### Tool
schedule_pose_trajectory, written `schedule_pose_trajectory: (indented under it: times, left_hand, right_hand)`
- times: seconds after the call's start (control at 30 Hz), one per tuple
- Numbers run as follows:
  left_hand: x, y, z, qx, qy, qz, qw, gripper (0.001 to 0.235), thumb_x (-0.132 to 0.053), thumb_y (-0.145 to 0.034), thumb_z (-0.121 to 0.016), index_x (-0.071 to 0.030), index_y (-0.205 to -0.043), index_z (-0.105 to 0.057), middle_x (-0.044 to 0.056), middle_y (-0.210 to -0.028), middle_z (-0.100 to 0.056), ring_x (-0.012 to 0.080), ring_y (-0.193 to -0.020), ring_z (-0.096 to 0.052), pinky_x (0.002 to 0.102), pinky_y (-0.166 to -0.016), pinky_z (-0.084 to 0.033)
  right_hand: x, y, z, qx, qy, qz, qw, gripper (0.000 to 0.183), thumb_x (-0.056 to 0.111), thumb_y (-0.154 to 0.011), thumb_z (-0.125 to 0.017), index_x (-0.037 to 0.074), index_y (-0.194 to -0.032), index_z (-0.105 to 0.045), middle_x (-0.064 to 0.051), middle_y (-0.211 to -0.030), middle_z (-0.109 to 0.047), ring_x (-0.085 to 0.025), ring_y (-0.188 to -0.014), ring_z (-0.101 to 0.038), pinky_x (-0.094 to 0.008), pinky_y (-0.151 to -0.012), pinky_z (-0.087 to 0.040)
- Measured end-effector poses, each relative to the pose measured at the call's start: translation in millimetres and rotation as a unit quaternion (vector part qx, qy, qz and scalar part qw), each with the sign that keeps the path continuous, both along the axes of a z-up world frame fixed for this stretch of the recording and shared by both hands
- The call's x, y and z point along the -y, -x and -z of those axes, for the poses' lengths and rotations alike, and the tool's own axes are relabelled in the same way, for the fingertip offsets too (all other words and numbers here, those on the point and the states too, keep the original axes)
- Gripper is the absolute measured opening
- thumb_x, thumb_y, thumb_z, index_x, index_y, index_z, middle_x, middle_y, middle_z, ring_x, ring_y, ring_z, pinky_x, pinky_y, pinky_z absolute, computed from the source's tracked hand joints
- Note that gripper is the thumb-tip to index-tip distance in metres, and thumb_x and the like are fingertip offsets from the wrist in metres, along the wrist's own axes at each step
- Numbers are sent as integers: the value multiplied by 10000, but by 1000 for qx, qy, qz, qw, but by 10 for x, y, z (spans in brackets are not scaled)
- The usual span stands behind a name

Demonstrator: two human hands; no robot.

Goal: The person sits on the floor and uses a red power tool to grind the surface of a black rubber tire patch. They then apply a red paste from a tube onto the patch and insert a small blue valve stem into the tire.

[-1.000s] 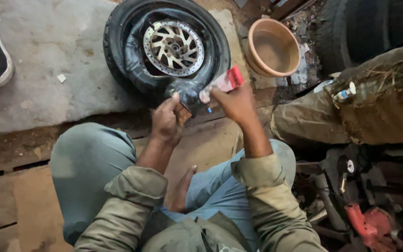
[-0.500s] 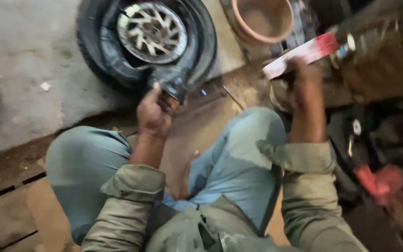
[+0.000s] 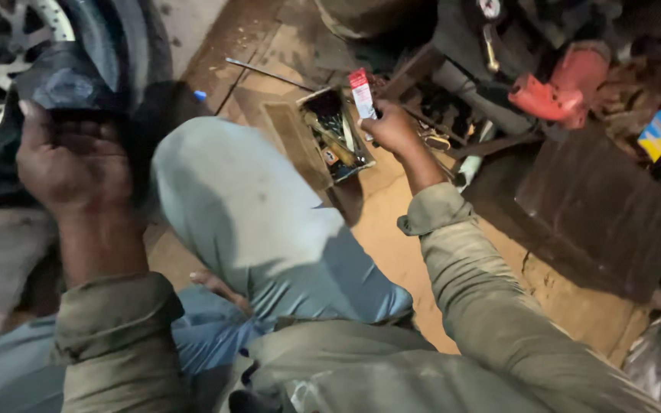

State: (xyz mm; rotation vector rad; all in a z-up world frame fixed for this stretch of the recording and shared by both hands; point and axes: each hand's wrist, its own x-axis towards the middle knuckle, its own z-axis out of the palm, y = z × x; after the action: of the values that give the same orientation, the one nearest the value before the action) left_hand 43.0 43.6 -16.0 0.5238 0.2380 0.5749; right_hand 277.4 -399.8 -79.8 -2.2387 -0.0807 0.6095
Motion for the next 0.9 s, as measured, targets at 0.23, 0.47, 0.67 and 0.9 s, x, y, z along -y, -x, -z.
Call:
schedule_pose_trajectory:
  times: [0.23, 0.47, 0.67, 0.9]
  left_hand:
    - [143, -278, 62, -102, 93, -44, 989, 371, -322, -1078, -486, -31, -1218, -670, 122, -1206, -730, 287, -1142, -685, 440, -1085, -550]
    - [137, -395, 260, -60, 69, -45, 995, 267, -313, -1112, -587, -59, -1105, -665, 53, -973, -677, 227, -899, -612, 413, -902, -536]
    - [266, -428, 216, -73, 73, -45, 994, 359, -345, -1045, -557, -42, -1209, -657, 101, -1129, -711, 284, -1078, -678, 434, -973, -550]
    - [369, -502, 178, -50, 104, -74, 991, 383, -348, -1043, -547, -15, -1205, -645, 112, -1140, -704, 292, -1110, -678, 451, -1032, -562]
  right_hand:
    - [-21, 92, 587, 129, -8, -77, 989, 486, 187, -761, -762, 52, -1225, -711, -128, -1017, -762, -251, -893, -740, -387, -805, -570]
    - [-129, 209, 948, 42, 93, -69, 992, 426, 331, -772, -844, 84, -1095, -717, -115, -941, -752, -277, -880, -746, -390, -810, -576]
    - [-94, 91, 1156, 304, 168, -72, 935, 131, 182, -840, -730, 174, -952, -797, -110, -1371, -644, -401, -1261, -548, -568, -1013, -446]
    - [-336, -54, 1467, 277, 215, -118, 929, 225, 228, -822, -767, 245, -1044, -805, -157, -1554, -440, -442, -1419, -342, -552, -1123, -344]
